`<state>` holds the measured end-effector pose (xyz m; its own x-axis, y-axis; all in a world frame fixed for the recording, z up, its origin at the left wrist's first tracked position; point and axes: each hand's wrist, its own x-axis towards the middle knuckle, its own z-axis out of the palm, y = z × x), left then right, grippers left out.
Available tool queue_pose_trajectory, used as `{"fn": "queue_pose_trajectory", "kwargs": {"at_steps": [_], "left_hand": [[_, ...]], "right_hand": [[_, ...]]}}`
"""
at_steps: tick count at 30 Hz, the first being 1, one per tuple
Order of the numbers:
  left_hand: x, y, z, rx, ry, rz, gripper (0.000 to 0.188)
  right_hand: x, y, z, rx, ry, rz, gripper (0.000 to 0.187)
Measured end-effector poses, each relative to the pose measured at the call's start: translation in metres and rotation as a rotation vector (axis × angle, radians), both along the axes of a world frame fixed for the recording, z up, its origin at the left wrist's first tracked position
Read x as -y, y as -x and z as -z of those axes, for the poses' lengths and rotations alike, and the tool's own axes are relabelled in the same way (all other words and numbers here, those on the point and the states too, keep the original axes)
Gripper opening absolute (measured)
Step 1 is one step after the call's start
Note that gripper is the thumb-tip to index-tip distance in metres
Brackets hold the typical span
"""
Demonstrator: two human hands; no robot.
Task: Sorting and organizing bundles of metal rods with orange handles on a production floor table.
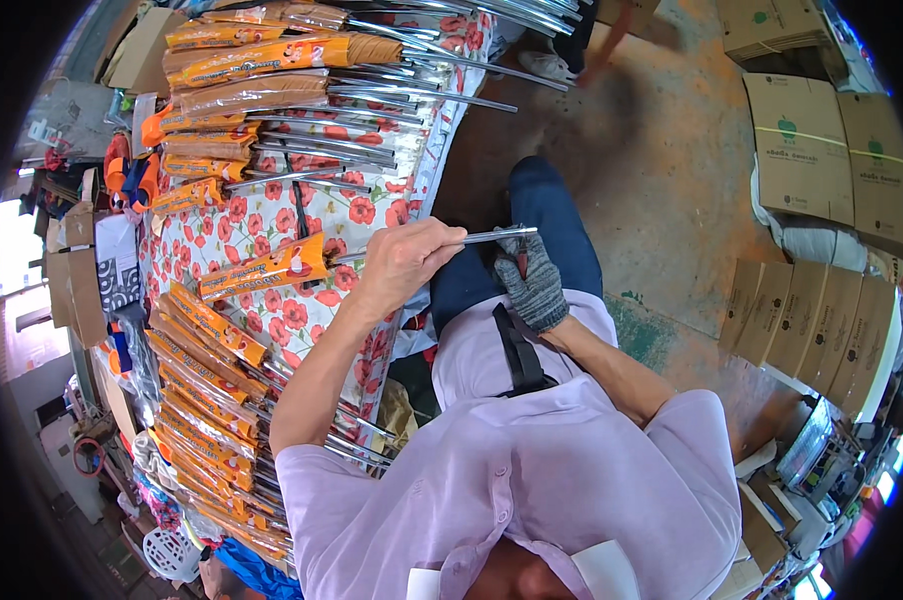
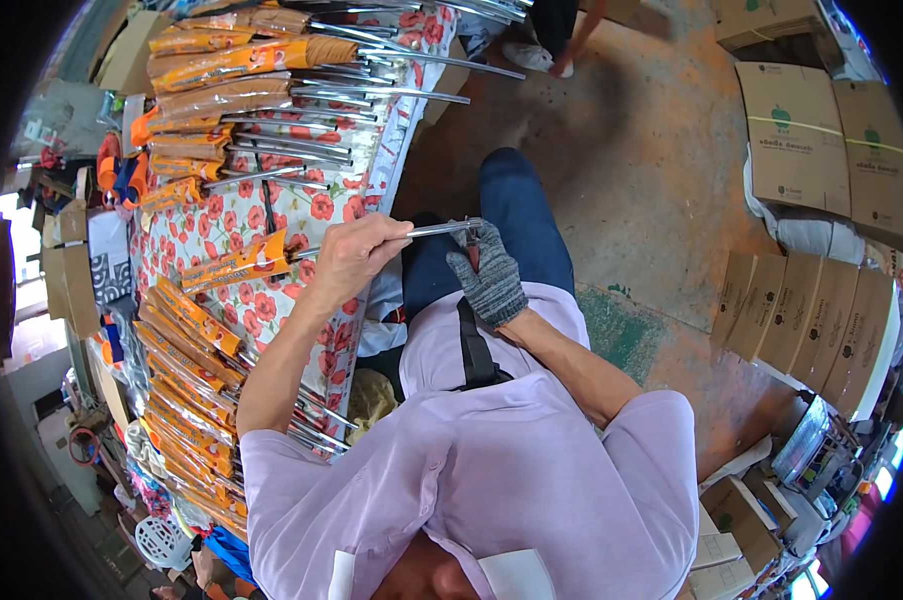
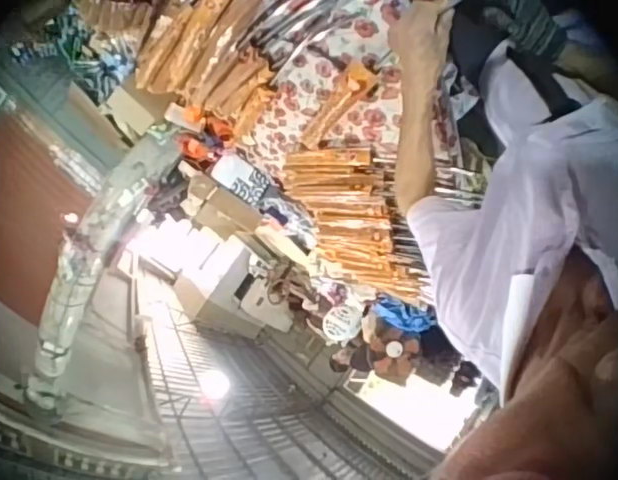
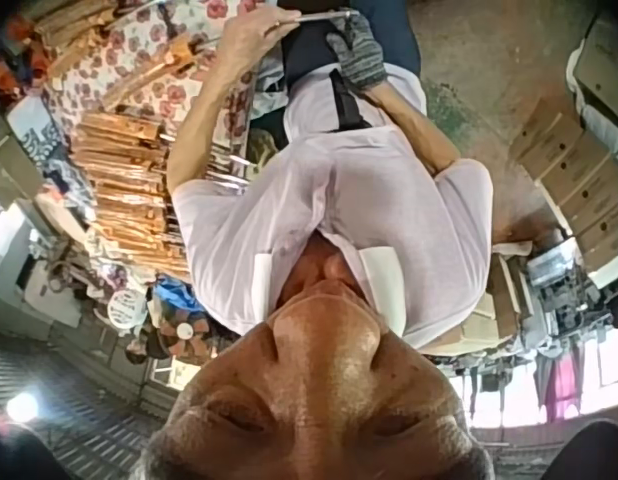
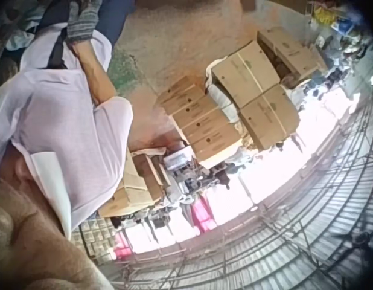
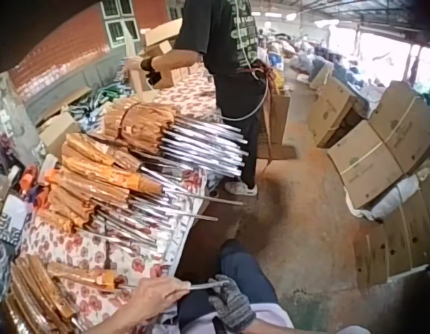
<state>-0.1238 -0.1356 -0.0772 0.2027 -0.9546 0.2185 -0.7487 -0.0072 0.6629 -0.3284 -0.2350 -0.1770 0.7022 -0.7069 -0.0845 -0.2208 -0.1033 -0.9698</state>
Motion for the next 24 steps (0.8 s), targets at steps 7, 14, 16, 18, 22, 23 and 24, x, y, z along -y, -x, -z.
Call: {"fn": "queue_pose_trajectory", "kwargs": {"at_steps": [7,14,16,18,22,23,24], "left_hand": [[0.000,0.000,0.002,0.026,0.011,0.007,0.015],[-0.014,-0.008,-0.018,0.017,-0.202,0.061,0.013],[-0.030,-0.022,-0.033,0.009,-0.293,0.086,0.014],[-0.055,-0.028,-0.053,-0.052,-0.606,0.191,0.018],[-0.084,-0.046,-0.061,-0.138,-0.612,0.079,0.025],[-0.086,-0.052,-0.057,-0.164,-0.531,0.009,0.028],[-0.083,-0.064,-0.053,0.112,-0.428,-0.177,0.029]], "right_hand": [[-0.002,0.001,0.002,0.002,0.097,-0.001,0.026],[-0.005,0.007,0.000,-0.029,0.383,-0.100,0.029],[0.006,0.020,-0.014,-0.041,0.580,-0.192,0.035],[0.014,0.041,-0.006,-0.079,0.585,-0.275,0.042],[0.018,0.049,0.042,-0.058,0.021,-0.082,0.044],[0.019,0.045,0.048,-0.055,0.021,-0.076,0.044],[0.019,0.039,0.051,-0.057,0.086,-0.077,0.043]]}}
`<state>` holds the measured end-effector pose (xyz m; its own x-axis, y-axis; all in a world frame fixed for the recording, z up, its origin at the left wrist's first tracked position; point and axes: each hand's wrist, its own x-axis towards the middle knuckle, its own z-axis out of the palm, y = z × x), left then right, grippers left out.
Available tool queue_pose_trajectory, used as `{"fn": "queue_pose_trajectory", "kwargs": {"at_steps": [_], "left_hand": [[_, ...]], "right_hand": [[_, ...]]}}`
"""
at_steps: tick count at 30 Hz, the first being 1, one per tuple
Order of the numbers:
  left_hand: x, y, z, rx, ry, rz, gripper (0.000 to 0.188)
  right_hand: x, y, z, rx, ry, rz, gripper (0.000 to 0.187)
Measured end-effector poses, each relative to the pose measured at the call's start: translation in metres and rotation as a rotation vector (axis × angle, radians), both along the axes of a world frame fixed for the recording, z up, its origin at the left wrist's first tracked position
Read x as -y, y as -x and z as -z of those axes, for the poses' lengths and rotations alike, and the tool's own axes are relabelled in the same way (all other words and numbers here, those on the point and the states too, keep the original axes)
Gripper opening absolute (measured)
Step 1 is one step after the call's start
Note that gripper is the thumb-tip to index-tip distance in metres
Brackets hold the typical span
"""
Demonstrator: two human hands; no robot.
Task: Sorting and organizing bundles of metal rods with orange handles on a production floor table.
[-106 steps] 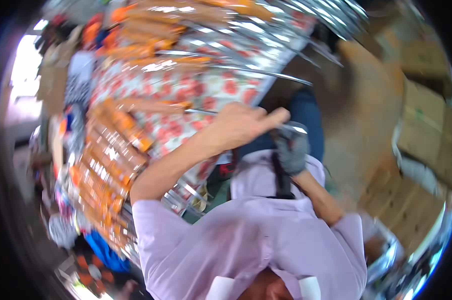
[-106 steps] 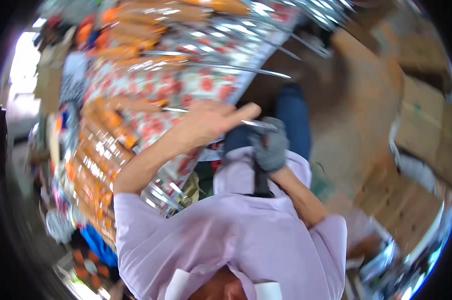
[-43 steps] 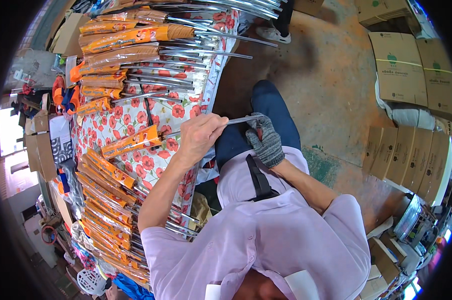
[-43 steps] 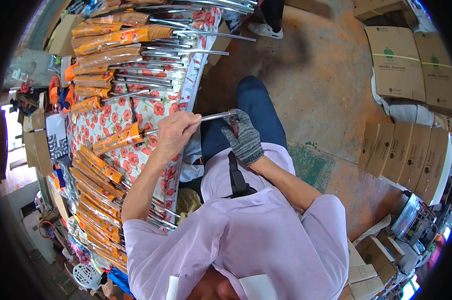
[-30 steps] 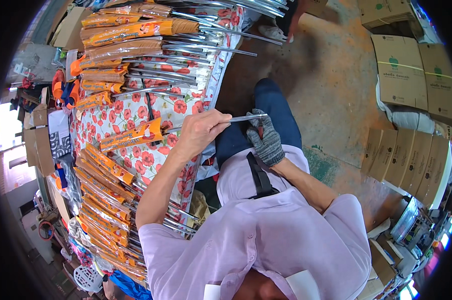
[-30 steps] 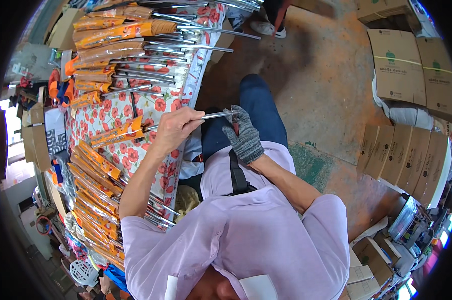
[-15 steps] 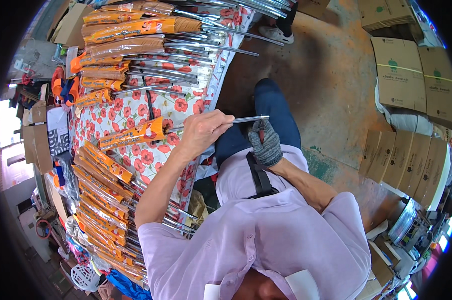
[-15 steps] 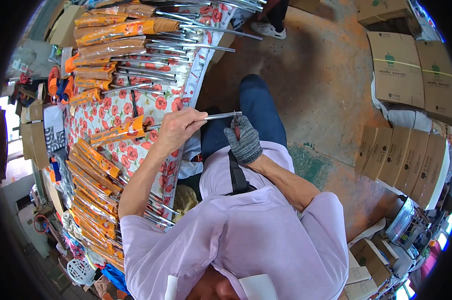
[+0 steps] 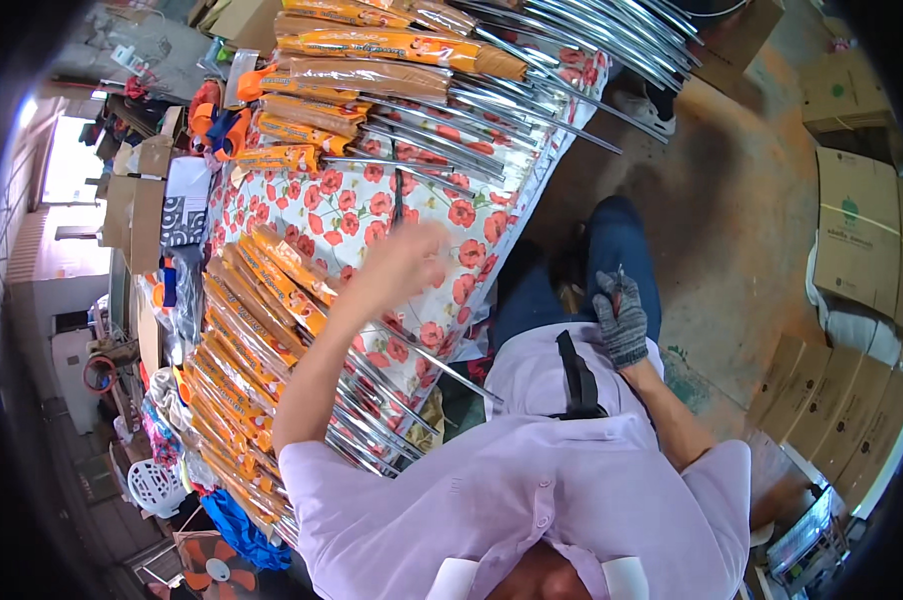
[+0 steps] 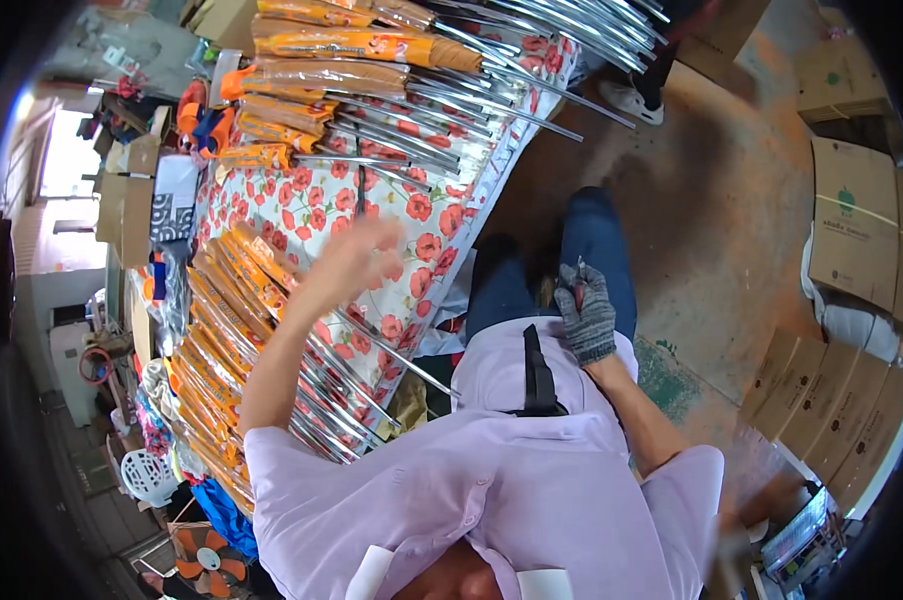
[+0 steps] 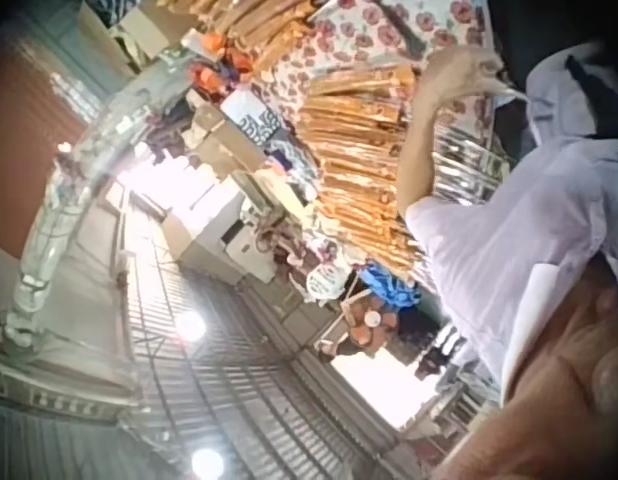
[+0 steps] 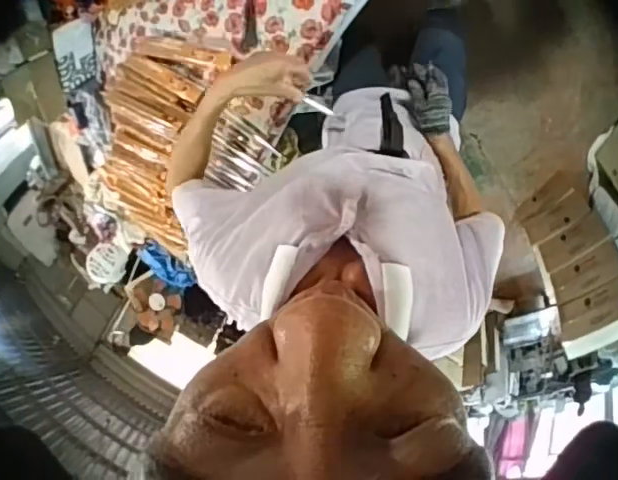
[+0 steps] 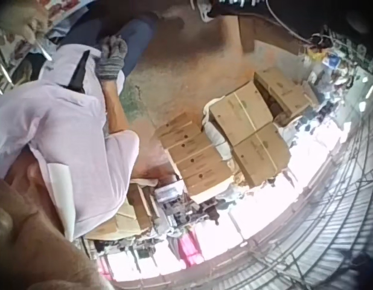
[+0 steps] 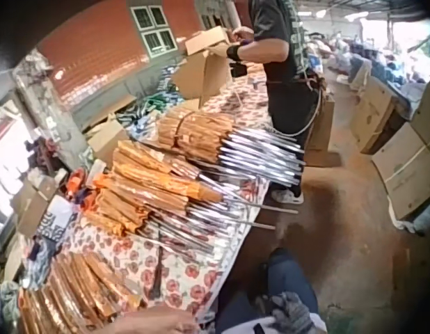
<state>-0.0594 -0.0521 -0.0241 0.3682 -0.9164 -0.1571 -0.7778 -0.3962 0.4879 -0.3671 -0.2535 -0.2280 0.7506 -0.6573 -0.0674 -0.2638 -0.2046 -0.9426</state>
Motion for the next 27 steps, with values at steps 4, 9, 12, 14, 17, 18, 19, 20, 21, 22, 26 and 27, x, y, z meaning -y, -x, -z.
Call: {"fn": "queue_pose_trajectory", "kwargs": {"at_steps": [4,9,12,14,17,18,19,20,21,22,26,27], "left_hand": [[0.015,-0.098,0.032,0.819,0.220,-0.060,0.032],[0.019,-0.117,0.043,0.848,0.252,0.206,0.033],[0.037,-0.071,0.042,0.651,0.414,0.228,0.036],[0.049,-0.042,0.036,0.564,0.443,0.279,0.036],[0.063,-0.009,0.036,0.408,0.488,0.363,0.037],[0.068,-0.002,0.040,0.341,0.442,0.377,0.037],[0.068,0.004,0.042,0.282,0.407,0.388,0.038],[0.070,0.010,0.043,0.224,0.370,0.398,0.038],[0.071,0.015,0.042,0.216,0.375,0.406,0.038],[0.073,0.018,0.038,0.175,0.356,0.394,0.037],[0.077,0.026,0.035,0.044,0.317,0.367,0.035],[0.080,0.026,0.035,0.000,0.322,0.361,0.034]], "right_hand": [[-0.008,-0.025,-0.015,0.001,0.196,-0.058,0.042],[-0.015,-0.048,-0.029,-0.021,0.254,-0.132,0.046],[-0.025,-0.055,-0.026,-0.020,0.223,-0.099,0.047],[-0.026,-0.062,-0.026,0.005,0.257,-0.074,0.048],[-0.024,-0.071,-0.033,0.023,0.330,-0.055,0.050],[-0.021,-0.071,-0.034,0.041,0.356,-0.046,0.050],[-0.020,-0.071,-0.036,0.030,0.362,-0.038,0.050],[-0.020,-0.071,-0.038,0.036,0.325,-0.016,0.050],[-0.020,-0.069,-0.039,0.043,0.287,0.006,0.050],[-0.020,-0.069,-0.040,0.054,0.248,0.024,0.050],[-0.023,-0.063,-0.046,0.070,0.114,0.037,0.047],[-0.023,-0.063,-0.045,0.071,0.112,0.037,0.047]]}}
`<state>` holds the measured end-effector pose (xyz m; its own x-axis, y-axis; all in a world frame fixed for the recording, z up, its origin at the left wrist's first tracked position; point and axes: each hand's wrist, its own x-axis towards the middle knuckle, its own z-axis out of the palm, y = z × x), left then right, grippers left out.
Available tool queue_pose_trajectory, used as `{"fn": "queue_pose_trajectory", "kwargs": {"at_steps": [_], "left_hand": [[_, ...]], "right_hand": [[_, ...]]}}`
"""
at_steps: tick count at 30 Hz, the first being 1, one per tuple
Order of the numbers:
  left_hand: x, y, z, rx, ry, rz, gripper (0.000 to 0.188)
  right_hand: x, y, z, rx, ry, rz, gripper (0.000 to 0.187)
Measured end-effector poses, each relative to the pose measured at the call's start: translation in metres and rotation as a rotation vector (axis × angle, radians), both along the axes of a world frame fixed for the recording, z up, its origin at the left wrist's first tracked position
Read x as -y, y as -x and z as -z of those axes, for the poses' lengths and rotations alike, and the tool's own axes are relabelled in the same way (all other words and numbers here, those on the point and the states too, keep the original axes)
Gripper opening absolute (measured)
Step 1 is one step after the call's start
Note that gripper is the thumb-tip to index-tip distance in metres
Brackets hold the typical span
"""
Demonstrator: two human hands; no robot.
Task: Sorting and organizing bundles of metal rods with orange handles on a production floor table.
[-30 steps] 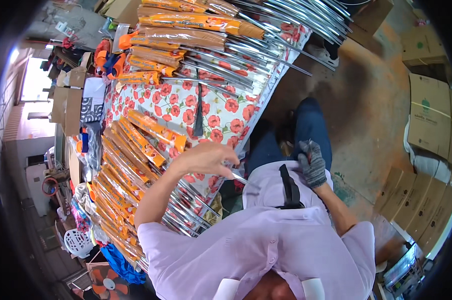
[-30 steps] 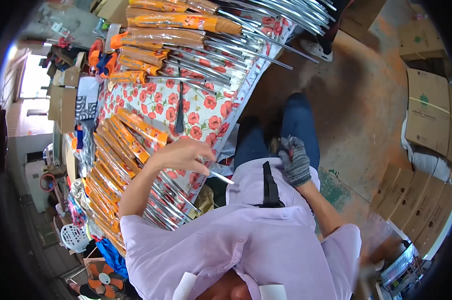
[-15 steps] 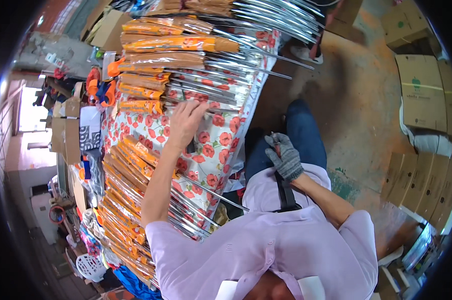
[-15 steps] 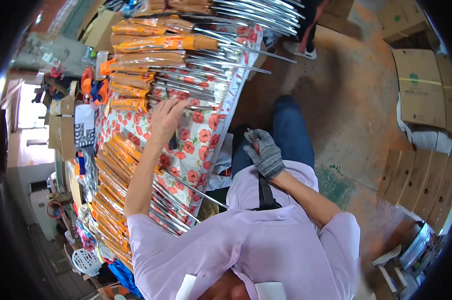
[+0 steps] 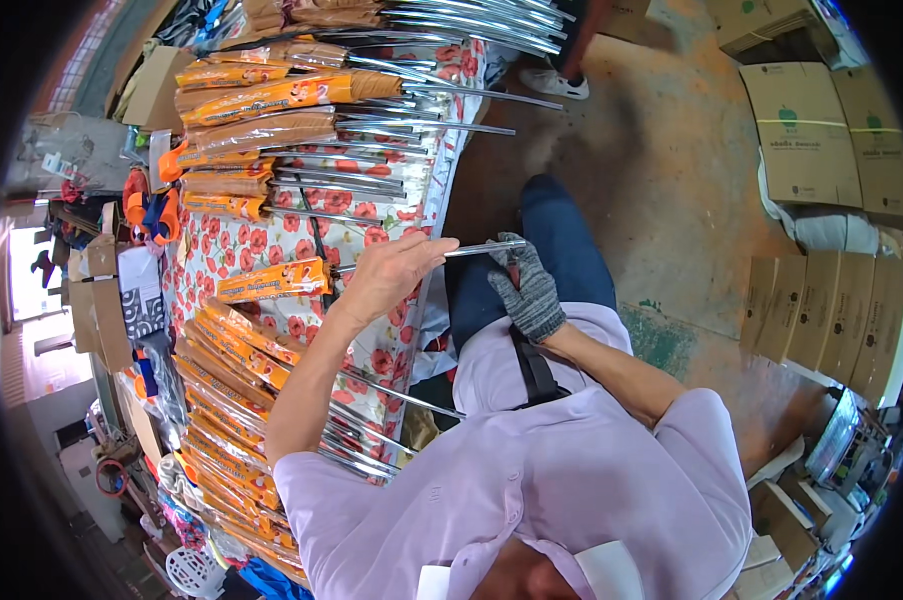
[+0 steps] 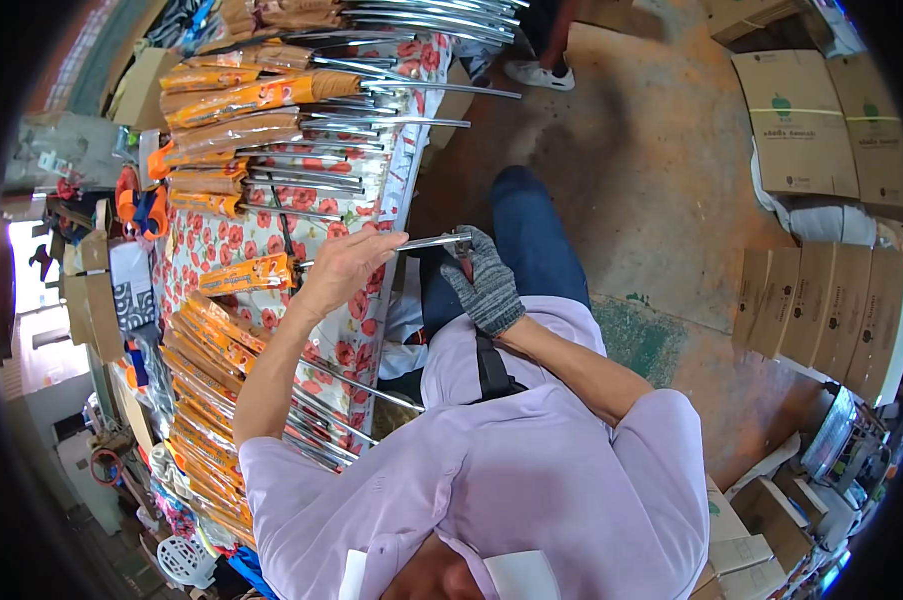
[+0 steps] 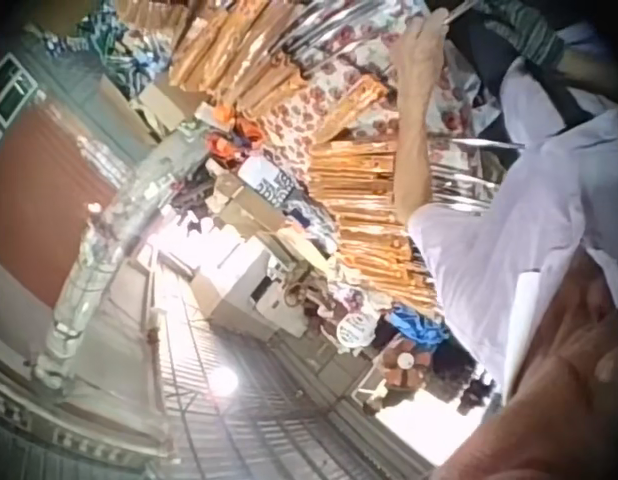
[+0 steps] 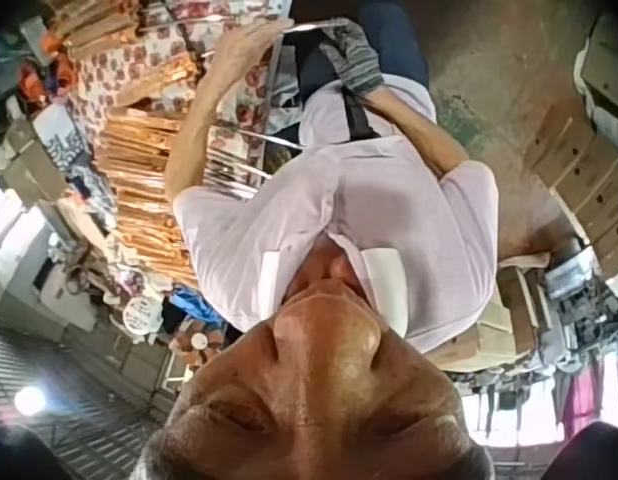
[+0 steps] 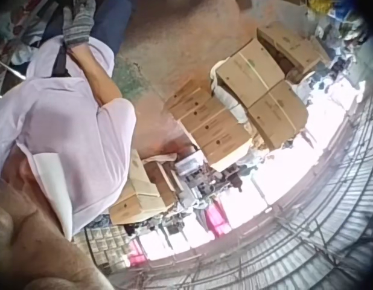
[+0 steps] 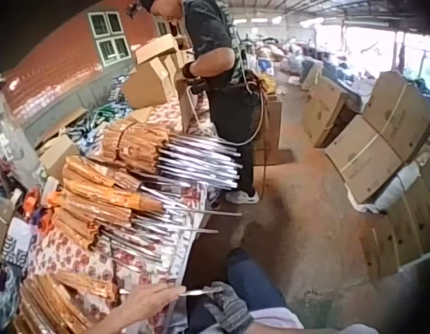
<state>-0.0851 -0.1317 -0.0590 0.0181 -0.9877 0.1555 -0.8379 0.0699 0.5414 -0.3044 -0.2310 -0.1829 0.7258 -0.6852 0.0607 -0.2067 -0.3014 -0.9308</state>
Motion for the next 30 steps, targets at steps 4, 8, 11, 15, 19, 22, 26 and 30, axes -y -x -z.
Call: {"fn": "queue_pose_trajectory", "kwargs": {"at_steps": [4,8,11,15,19,22,26,30], "left_hand": [[0.001,0.001,-0.002,-0.072,-0.015,-0.006,0.034],[0.002,0.000,0.000,-0.097,-0.007,0.000,0.036],[0.001,0.000,0.002,-0.100,-0.001,0.004,0.038],[0.000,-0.001,0.004,-0.096,-0.005,0.007,0.040],[0.000,-0.002,0.004,-0.097,-0.002,0.017,0.042],[-0.001,-0.002,0.006,-0.101,0.005,0.024,0.043],[-0.006,-0.006,0.011,-0.087,-0.016,0.019,0.044],[-0.006,-0.005,0.011,-0.089,-0.011,0.029,0.044]], "right_hand": [[-0.001,0.001,0.006,0.047,0.108,-0.001,0.056],[-0.004,0.001,0.002,0.052,-0.003,0.021,0.047],[-0.006,0.000,0.002,0.065,-0.005,0.057,0.045],[-0.007,0.001,0.005,0.041,0.024,0.032,0.042],[-0.006,0.003,0.002,0.056,-0.041,0.017,0.040],[-0.004,0.006,-0.009,0.060,-0.023,0.001,0.037],[-0.005,0.003,-0.003,0.065,0.172,0.041,0.033],[-0.010,0.001,0.003,0.085,0.183,0.096,0.031]]}}
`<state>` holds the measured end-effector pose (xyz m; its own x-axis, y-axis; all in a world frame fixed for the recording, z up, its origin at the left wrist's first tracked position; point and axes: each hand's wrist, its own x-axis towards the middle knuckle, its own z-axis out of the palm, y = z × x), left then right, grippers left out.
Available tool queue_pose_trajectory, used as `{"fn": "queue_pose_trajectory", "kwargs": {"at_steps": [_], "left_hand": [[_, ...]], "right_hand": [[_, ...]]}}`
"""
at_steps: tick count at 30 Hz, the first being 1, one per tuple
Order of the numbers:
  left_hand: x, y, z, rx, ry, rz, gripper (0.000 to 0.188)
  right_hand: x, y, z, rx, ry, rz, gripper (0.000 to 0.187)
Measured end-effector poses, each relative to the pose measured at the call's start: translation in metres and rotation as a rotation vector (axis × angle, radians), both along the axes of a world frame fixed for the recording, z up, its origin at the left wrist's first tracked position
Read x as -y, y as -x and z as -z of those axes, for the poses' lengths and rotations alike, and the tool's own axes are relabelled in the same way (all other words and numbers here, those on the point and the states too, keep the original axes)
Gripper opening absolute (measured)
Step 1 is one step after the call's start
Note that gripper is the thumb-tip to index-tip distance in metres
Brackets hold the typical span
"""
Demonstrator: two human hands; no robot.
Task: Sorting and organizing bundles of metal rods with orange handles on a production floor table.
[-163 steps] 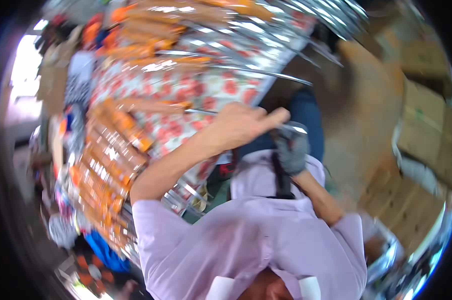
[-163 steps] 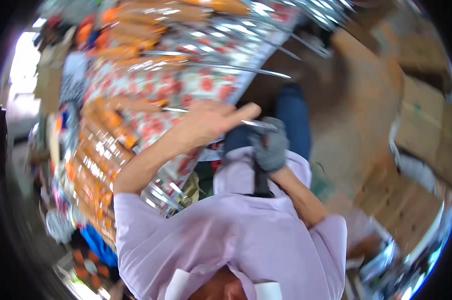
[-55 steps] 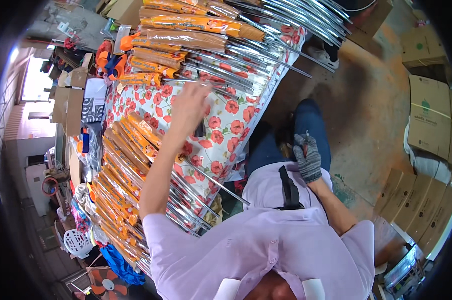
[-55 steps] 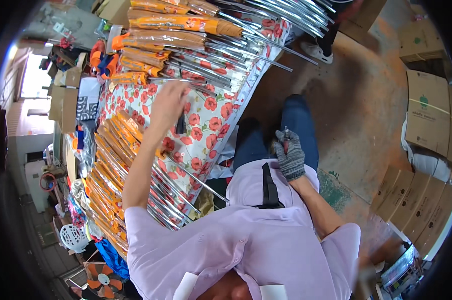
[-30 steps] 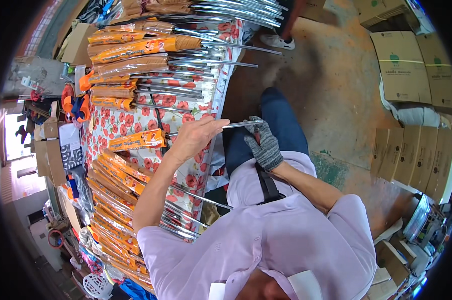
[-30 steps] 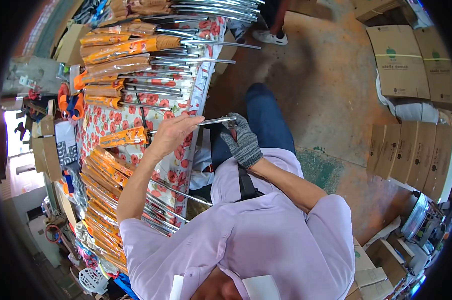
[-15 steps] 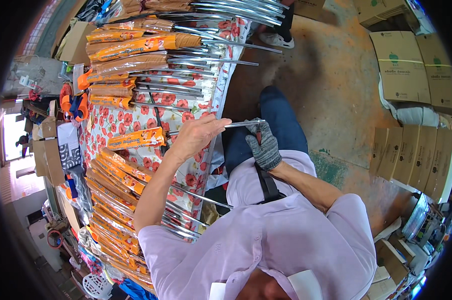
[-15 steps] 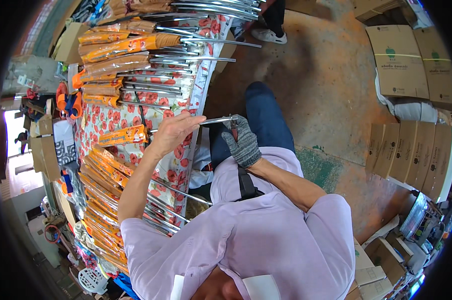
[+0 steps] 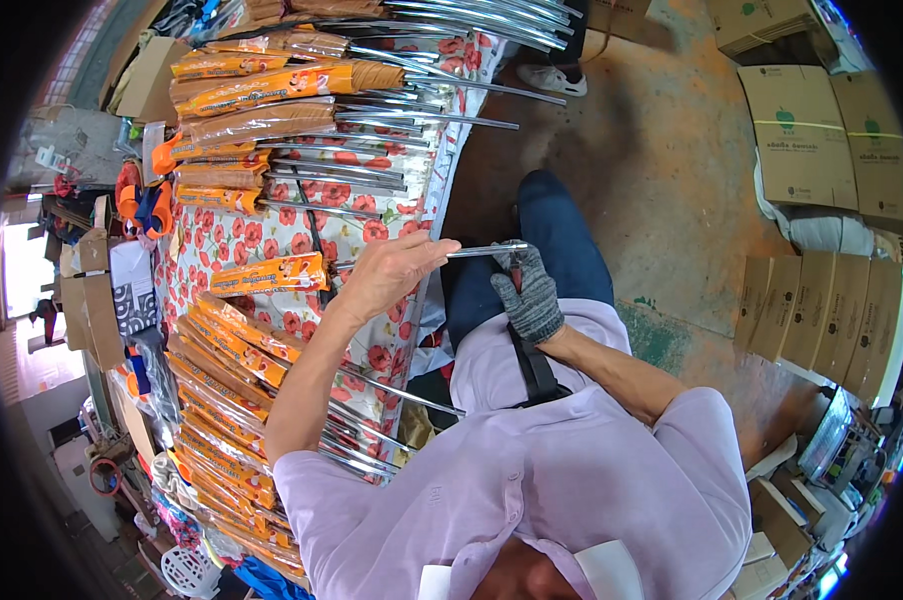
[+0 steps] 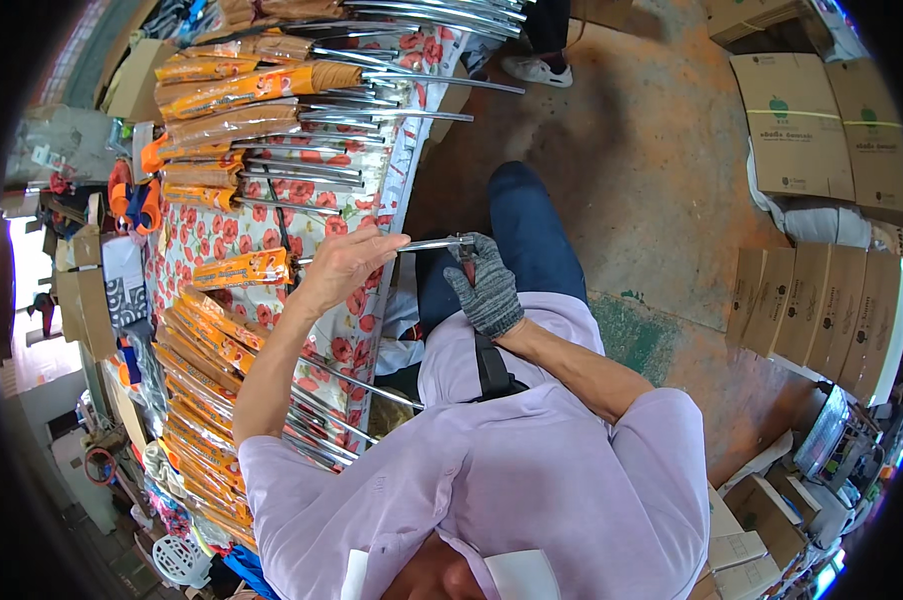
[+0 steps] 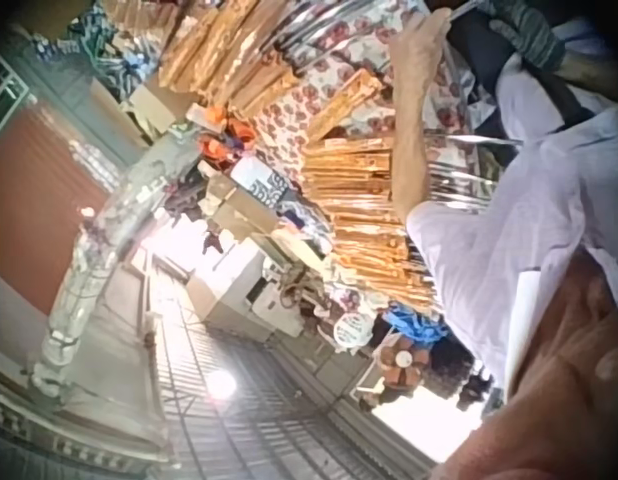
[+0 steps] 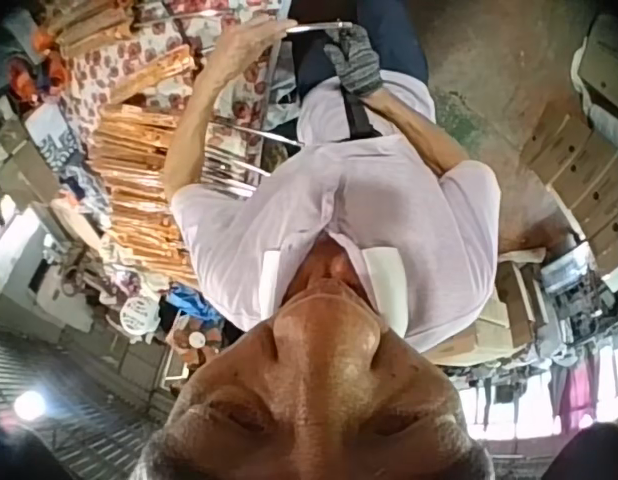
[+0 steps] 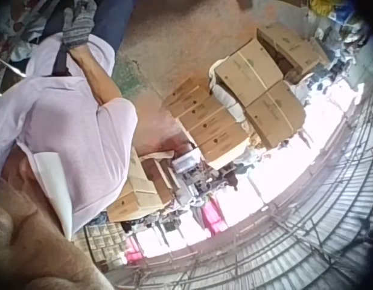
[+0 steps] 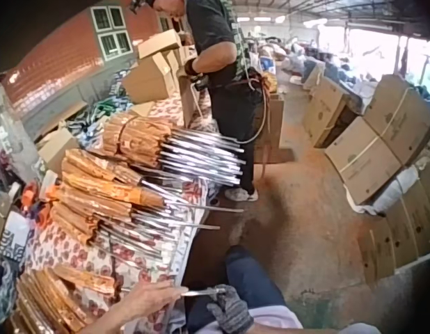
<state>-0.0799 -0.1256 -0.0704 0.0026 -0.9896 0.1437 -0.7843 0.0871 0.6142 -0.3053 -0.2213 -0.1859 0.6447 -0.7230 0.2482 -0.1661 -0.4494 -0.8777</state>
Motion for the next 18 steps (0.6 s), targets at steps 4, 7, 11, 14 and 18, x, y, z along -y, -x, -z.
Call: {"fn": "queue_pose_trajectory", "kwargs": {"at_steps": [4,7,11,14,18], "left_hand": [[0.002,0.001,-0.003,0.006,0.005,-0.005,0.043],[0.002,0.003,-0.004,0.007,0.012,-0.003,0.043],[0.002,0.004,-0.005,0.016,0.001,-0.006,0.042],[0.002,0.003,-0.005,0.015,-0.004,-0.007,0.042],[0.002,0.004,-0.004,0.008,-0.002,-0.010,0.041]], "right_hand": [[-0.001,0.002,0.000,-0.016,-0.250,-0.034,0.041],[-0.002,0.004,0.000,-0.017,-0.406,-0.058,0.047],[0.000,0.005,0.004,-0.038,-0.364,-0.073,0.048],[0.002,0.007,0.010,-0.130,-0.072,-0.085,0.049],[-0.002,0.002,0.006,0.009,-0.095,-0.025,0.048]]}}
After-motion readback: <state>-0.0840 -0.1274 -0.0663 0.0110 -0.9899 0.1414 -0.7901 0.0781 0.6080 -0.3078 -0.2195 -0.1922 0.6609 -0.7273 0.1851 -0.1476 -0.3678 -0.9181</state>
